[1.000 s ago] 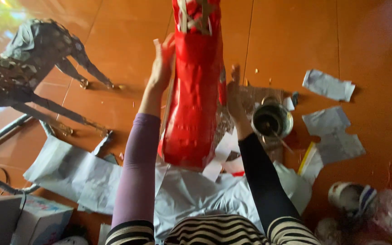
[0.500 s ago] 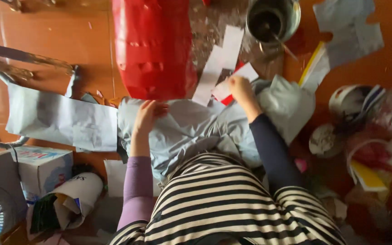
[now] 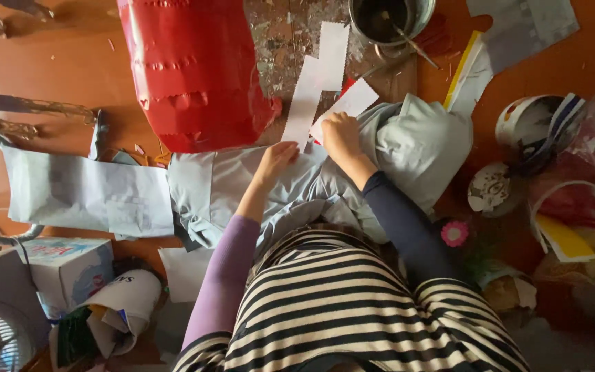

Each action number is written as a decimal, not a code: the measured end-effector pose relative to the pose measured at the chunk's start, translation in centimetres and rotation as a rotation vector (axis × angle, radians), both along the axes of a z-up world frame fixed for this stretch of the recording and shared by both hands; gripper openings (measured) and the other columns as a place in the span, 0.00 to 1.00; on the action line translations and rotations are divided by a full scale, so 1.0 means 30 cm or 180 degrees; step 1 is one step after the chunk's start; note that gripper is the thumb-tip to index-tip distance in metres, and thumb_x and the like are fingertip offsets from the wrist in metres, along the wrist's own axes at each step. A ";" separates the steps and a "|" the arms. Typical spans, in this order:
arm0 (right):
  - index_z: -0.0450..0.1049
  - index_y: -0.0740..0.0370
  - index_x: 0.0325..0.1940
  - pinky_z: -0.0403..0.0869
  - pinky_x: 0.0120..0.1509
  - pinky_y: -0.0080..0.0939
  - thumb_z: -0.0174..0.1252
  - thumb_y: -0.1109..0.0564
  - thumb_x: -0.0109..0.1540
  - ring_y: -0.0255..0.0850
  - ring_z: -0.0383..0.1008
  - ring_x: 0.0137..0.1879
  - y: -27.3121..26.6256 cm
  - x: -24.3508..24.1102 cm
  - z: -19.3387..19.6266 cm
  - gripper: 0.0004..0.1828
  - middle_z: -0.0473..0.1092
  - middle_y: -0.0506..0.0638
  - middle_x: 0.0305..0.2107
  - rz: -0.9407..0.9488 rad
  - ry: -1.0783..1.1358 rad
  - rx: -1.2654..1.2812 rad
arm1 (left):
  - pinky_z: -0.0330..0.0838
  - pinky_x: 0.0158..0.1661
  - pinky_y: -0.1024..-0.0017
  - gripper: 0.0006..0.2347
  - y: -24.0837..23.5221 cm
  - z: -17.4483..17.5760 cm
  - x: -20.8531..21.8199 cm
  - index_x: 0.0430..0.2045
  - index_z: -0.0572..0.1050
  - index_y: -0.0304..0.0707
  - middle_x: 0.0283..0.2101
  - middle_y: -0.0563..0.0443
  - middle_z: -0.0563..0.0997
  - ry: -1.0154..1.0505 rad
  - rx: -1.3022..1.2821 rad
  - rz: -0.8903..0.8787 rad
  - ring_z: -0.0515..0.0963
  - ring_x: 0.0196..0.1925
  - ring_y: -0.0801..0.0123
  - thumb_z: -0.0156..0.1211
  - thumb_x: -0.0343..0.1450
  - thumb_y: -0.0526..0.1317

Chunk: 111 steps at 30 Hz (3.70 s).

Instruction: Apply red paper strips to a structured frame using adhesive.

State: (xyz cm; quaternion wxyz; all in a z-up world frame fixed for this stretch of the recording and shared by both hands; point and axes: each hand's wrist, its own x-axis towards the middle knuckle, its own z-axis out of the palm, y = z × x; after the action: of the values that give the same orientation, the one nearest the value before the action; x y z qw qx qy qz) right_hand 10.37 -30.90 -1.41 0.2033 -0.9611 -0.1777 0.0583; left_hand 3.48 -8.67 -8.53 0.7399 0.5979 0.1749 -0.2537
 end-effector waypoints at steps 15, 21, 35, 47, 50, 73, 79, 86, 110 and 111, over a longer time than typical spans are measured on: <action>0.77 0.64 0.44 0.70 0.49 0.62 0.52 0.60 0.64 0.63 0.71 0.50 -0.386 0.451 0.288 0.10 0.70 0.62 0.43 -0.0837 -0.1071 -0.0633 | 0.76 0.45 0.51 0.23 -0.285 -0.186 0.256 0.46 0.73 0.33 0.42 0.33 0.83 -0.0398 0.3094 -0.0862 0.82 0.45 0.42 0.69 0.64 0.50; 0.78 0.63 0.42 0.74 0.49 0.61 0.51 0.59 0.65 0.63 0.74 0.49 -0.433 0.535 0.141 0.10 0.72 0.65 0.43 -0.0496 -0.0510 -0.0644 | 0.77 0.40 0.55 0.11 -0.278 -0.242 0.268 0.32 0.83 0.37 0.34 0.37 0.85 -0.0932 0.2803 -0.0615 0.84 0.38 0.48 0.68 0.60 0.40; 0.71 0.62 0.60 0.58 0.21 0.27 0.50 0.55 0.71 0.27 0.66 0.24 -0.381 0.182 0.138 0.15 0.74 0.47 0.29 -0.2134 0.2130 0.3597 | 0.75 0.40 0.63 0.09 -0.115 -0.227 0.131 0.46 0.79 0.32 0.39 0.43 0.82 -0.1356 0.2211 0.0528 0.80 0.40 0.66 0.61 0.77 0.38; 0.77 0.60 0.57 0.74 0.37 0.53 0.57 0.63 0.63 0.56 0.77 0.38 -0.107 0.000 0.083 0.18 0.77 0.61 0.35 0.0030 -0.0140 0.0794 | 0.80 0.41 0.62 0.09 -0.156 -0.188 0.078 0.44 0.75 0.21 0.44 0.34 0.82 0.0367 -0.1576 0.1193 0.86 0.42 0.53 0.55 0.73 0.30; 0.75 0.64 0.57 0.70 0.42 0.63 0.53 0.66 0.60 0.64 0.74 0.38 -0.033 0.036 0.052 0.21 0.74 0.64 0.29 0.0509 -0.0145 0.0226 | 0.83 0.44 0.62 0.11 -0.165 -0.116 0.098 0.45 0.74 0.31 0.43 0.43 0.83 0.0814 -0.1498 0.1345 0.86 0.42 0.59 0.53 0.69 0.29; 0.75 0.65 0.57 0.74 0.42 0.60 0.50 0.66 0.63 0.64 0.76 0.39 -0.125 -0.321 0.250 0.19 0.74 0.67 0.32 0.0004 0.0961 -0.0388 | 0.78 0.34 0.58 0.17 -0.123 -0.022 0.124 0.52 0.73 0.36 0.45 0.41 0.80 0.0522 -0.1959 0.1442 0.83 0.41 0.54 0.59 0.76 0.49; 0.73 0.68 0.59 0.77 0.44 0.55 0.46 0.69 0.64 0.60 0.79 0.42 -0.122 -0.322 0.285 0.20 0.74 0.70 0.36 -0.0067 0.1059 0.0327 | 0.77 0.34 0.57 0.20 -0.114 -0.336 0.124 0.55 0.73 0.37 0.49 0.40 0.81 0.0335 -0.2238 0.1368 0.84 0.42 0.53 0.59 0.77 0.54; 0.71 0.67 0.64 0.72 0.42 0.59 0.49 0.68 0.63 0.65 0.75 0.39 -0.049 -0.119 0.240 0.24 0.73 0.69 0.32 -0.0181 0.0515 0.0541 | 0.81 0.46 0.45 0.20 -0.102 -0.149 0.078 0.59 0.63 0.47 0.54 0.49 0.75 0.0587 -0.1965 0.1402 0.81 0.52 0.57 0.49 0.70 0.40; 0.72 0.60 0.62 0.74 0.48 0.59 0.49 0.65 0.64 0.63 0.76 0.47 0.090 -0.029 -0.054 0.22 0.75 0.65 0.39 0.0029 0.0137 0.0693 | 0.75 0.55 0.39 0.16 -0.113 -0.229 0.073 0.54 0.65 0.22 0.56 0.28 0.74 0.1329 -0.2263 0.1681 0.78 0.57 0.37 0.42 0.75 0.36; 0.74 0.58 0.61 0.73 0.47 0.58 0.50 0.65 0.63 0.61 0.76 0.45 0.092 -0.013 -0.020 0.23 0.74 0.64 0.37 -0.0057 0.0335 0.0591 | 0.76 0.55 0.38 0.16 -0.110 -0.213 0.071 0.54 0.65 0.23 0.56 0.31 0.74 0.1234 -0.2137 0.1634 0.78 0.56 0.40 0.43 0.75 0.36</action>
State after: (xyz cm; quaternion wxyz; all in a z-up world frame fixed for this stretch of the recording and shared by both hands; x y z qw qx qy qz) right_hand 9.97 -28.15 -2.03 0.3011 -0.9353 -0.1628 0.0901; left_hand 5.60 -11.97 -14.91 0.8850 0.2042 0.3606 -0.2121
